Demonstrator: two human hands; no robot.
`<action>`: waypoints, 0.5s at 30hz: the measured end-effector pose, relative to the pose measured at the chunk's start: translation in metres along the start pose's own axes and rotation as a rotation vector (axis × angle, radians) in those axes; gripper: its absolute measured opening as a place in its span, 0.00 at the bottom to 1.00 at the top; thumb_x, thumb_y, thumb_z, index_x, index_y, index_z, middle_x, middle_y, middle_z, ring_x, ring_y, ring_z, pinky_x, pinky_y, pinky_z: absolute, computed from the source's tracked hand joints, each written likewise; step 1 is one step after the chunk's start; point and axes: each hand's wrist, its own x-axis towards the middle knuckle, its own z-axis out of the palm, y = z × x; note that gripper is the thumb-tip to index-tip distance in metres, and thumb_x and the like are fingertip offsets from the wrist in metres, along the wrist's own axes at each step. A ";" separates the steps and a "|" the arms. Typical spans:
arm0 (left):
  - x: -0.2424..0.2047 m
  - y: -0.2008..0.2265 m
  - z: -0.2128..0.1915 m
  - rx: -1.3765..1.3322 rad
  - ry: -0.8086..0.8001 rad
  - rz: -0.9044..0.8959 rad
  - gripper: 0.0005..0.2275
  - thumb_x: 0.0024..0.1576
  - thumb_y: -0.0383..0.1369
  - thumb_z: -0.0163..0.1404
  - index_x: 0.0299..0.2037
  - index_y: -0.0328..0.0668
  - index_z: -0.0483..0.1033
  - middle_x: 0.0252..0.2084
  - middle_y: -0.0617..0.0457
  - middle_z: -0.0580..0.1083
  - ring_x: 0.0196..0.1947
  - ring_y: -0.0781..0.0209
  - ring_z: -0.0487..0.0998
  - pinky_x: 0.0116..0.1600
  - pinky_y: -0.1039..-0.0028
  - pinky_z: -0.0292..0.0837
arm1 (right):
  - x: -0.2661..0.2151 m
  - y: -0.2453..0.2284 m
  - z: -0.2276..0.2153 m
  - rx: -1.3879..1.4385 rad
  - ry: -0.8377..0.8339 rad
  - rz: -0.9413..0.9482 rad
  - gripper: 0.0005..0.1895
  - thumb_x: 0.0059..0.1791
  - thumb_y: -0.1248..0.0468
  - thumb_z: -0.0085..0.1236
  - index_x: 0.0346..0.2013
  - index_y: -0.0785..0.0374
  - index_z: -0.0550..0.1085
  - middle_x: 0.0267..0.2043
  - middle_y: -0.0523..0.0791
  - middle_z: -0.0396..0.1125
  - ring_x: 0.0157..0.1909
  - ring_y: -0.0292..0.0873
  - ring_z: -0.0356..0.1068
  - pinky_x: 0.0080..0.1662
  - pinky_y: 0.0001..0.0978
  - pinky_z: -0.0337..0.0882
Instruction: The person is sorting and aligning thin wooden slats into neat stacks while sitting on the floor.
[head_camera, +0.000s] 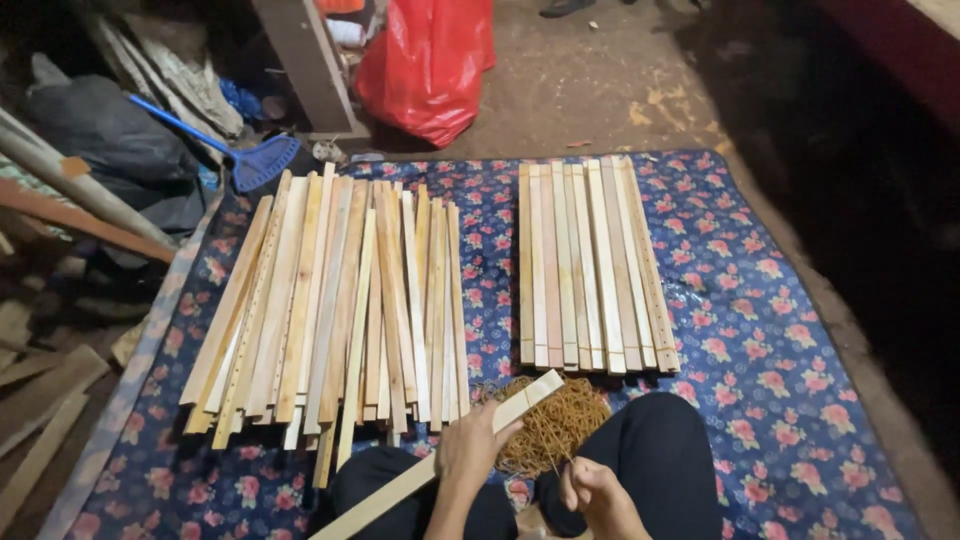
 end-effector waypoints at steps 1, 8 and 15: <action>-0.004 0.001 0.002 -0.003 -0.009 -0.004 0.20 0.58 0.55 0.53 0.43 0.45 0.74 0.27 0.58 0.74 0.17 0.65 0.68 0.24 0.77 0.67 | -0.003 0.001 0.002 0.000 0.006 0.008 0.17 0.48 0.58 0.45 0.16 0.58 0.59 0.19 0.53 0.63 0.26 0.47 0.60 0.36 0.37 0.57; -0.023 0.006 -0.011 -0.001 0.177 0.067 0.20 0.56 0.51 0.57 0.43 0.42 0.74 0.29 0.54 0.77 0.19 0.60 0.75 0.24 0.70 0.73 | 0.018 -0.005 -0.004 0.971 -0.071 -0.011 0.17 0.51 0.68 0.37 0.53 0.57 0.69 0.49 0.44 0.73 0.25 0.29 0.65 0.28 0.23 0.64; -0.046 0.008 0.004 0.034 0.283 0.203 0.17 0.51 0.45 0.64 0.40 0.44 0.75 0.31 0.54 0.78 0.23 0.57 0.79 0.28 0.67 0.77 | 0.063 0.038 -0.043 0.710 0.283 0.094 0.17 0.53 0.72 0.45 0.57 0.64 0.69 0.41 0.40 0.70 0.29 0.24 0.66 0.20 0.12 0.56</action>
